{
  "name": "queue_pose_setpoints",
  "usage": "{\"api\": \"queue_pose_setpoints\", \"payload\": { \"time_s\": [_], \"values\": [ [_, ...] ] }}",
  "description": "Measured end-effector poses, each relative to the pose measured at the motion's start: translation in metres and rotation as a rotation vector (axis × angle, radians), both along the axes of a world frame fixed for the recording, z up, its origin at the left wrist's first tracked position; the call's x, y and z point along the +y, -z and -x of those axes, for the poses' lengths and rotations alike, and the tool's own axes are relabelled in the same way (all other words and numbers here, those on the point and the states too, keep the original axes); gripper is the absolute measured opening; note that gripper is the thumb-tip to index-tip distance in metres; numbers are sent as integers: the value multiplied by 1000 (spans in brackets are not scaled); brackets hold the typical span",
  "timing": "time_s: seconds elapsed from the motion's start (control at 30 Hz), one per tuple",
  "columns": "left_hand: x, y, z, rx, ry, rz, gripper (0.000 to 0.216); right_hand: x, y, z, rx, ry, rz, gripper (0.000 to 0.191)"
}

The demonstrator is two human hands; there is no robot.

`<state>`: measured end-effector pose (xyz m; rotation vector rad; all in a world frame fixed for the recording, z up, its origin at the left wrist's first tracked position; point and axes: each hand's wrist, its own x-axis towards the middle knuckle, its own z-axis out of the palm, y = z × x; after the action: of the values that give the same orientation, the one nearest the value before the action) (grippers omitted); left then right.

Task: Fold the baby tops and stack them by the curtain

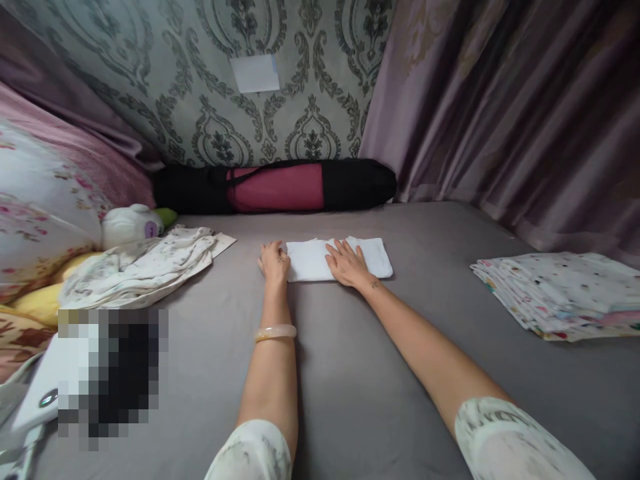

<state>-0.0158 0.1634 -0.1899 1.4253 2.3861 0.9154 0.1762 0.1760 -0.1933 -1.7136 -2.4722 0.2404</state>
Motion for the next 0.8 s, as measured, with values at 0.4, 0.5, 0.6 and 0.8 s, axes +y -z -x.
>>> {"api": "queue_pose_setpoints", "payload": {
  "time_s": [0.4, 0.5, 0.6, 0.8],
  "values": [
    [5, 6, 4, -31, -14, -100, 43, -3, 5, 34, 44, -47, -51, 58],
    [6, 8, 4, -40, -9, -112, 43, -1, 3, 33, 31, -45, -44, 57],
    [9, 9, 5, -61, -12, -115, 44, 1, -3, 39, 8, -27, -9, 57],
    [15, 17, 16, -122, -31, -169, 46, 1, 3, 59, 29, -66, -72, 57]
  ]
}}
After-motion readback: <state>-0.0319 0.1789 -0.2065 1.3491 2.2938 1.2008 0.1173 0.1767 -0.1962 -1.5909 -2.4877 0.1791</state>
